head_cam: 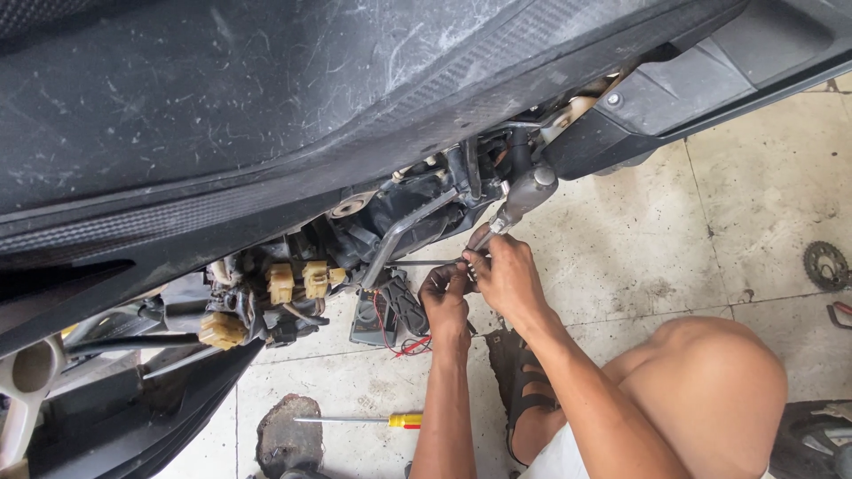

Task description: Repair the electrical wiring of a motorcycle using a screwdriver and hands

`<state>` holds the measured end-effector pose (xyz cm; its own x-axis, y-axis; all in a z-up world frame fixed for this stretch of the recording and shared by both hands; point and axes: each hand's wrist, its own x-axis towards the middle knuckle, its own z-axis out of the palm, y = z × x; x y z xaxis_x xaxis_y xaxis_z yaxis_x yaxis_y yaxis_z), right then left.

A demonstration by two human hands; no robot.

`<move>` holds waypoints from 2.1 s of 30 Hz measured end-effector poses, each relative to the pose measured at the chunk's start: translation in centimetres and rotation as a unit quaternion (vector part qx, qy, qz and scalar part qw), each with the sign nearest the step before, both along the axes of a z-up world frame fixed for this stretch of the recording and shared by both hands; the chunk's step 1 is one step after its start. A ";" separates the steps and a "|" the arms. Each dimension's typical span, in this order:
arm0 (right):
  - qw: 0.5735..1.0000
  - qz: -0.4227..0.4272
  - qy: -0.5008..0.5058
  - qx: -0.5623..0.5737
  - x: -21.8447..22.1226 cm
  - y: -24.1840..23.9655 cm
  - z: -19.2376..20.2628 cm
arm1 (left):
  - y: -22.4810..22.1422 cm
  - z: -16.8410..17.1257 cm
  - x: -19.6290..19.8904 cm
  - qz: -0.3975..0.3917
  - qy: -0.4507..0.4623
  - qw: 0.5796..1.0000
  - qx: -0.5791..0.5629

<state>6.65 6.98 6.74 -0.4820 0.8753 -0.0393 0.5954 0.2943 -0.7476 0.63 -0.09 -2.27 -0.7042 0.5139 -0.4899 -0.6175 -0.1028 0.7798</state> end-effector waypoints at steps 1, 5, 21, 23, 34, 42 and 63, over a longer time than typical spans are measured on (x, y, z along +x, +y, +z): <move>1.000 -0.002 0.001 0.001 0.0 -0.1 1.0 | 0.0 0.4 0.0 -0.002 0.001 1.000 0.001; 0.999 -0.013 0.047 -0.010 -0.1 -0.2 2.6 | -0.2 1.7 -0.2 -0.004 -0.011 1.000 0.007; 0.998 -0.010 0.035 -0.060 -0.7 0.5 0.7 | -0.3 0.7 -0.1 -0.008 0.014 1.000 0.008; 0.998 -0.016 0.031 -0.045 -0.3 0.3 0.9 | -0.4 1.3 -0.1 -0.009 0.013 1.000 0.010; 1.000 -0.007 0.015 -0.019 -0.6 -0.3 0.5 | -0.3 -0.6 -0.2 -0.012 0.014 1.000 -0.012; 0.989 0.015 -0.083 0.121 -0.6 -0.3 0.2 | -0.1 1.1 -0.4 -0.028 0.014 1.000 0.001; 0.953 0.046 -0.284 -0.094 8.1 -6.9 -23.7 | -8.8 12.8 -2.7 -0.027 0.152 0.971 0.184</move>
<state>14.77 0.08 -16.97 -0.4103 0.7824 -0.4685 0.8979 0.2568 -0.3575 -2.07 -8.85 10.54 -0.7540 0.6557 -0.0400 -0.3775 -0.3826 0.8433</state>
